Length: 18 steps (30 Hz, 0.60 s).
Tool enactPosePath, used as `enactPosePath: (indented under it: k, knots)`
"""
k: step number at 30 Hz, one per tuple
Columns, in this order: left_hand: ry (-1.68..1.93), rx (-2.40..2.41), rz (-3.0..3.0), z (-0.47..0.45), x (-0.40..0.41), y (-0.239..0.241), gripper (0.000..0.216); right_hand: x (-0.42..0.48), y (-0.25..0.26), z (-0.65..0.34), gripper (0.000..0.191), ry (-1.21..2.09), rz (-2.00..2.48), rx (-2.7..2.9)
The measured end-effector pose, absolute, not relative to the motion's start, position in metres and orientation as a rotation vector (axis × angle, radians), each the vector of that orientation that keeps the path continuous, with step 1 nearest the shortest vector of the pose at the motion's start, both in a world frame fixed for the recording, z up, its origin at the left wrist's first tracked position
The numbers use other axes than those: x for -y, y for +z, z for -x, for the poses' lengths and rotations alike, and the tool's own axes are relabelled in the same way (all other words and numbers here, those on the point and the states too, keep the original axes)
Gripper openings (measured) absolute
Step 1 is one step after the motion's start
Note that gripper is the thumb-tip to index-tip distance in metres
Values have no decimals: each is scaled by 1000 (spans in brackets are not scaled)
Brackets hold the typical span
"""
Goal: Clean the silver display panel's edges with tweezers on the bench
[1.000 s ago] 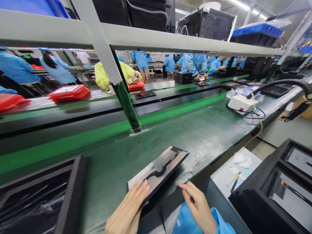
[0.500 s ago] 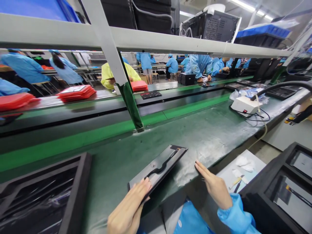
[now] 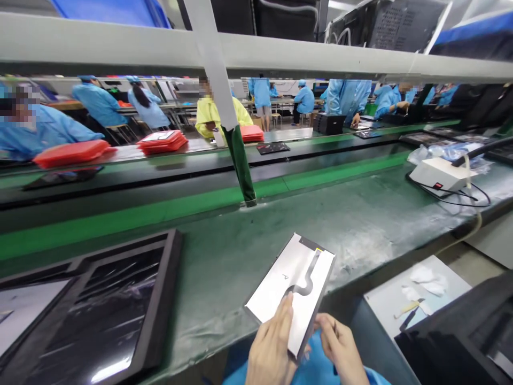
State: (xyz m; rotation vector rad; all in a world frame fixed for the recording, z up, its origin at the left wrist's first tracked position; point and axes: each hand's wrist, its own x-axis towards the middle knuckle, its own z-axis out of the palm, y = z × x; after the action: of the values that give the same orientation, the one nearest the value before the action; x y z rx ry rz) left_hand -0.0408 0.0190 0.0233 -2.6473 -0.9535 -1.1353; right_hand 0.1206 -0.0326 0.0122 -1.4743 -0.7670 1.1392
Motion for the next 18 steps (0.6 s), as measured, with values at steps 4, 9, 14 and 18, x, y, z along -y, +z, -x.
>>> enactPosePath:
  k: [4,9,14,18]
  knots:
    - [-985,832,2786,54,-21,31,83,25,17,-110,64,1211,1455,635]
    - [-813,963,2812,88,-29,31,81,23,21,-111,64,1266,1428,626]
    - [-750,1115,2790,100,-34,26,60,19,26,-109,67,1315,1409,619]
    - [-728,1018,2801,93,-33,32,47,18,39,-115,64,1316,1401,626]
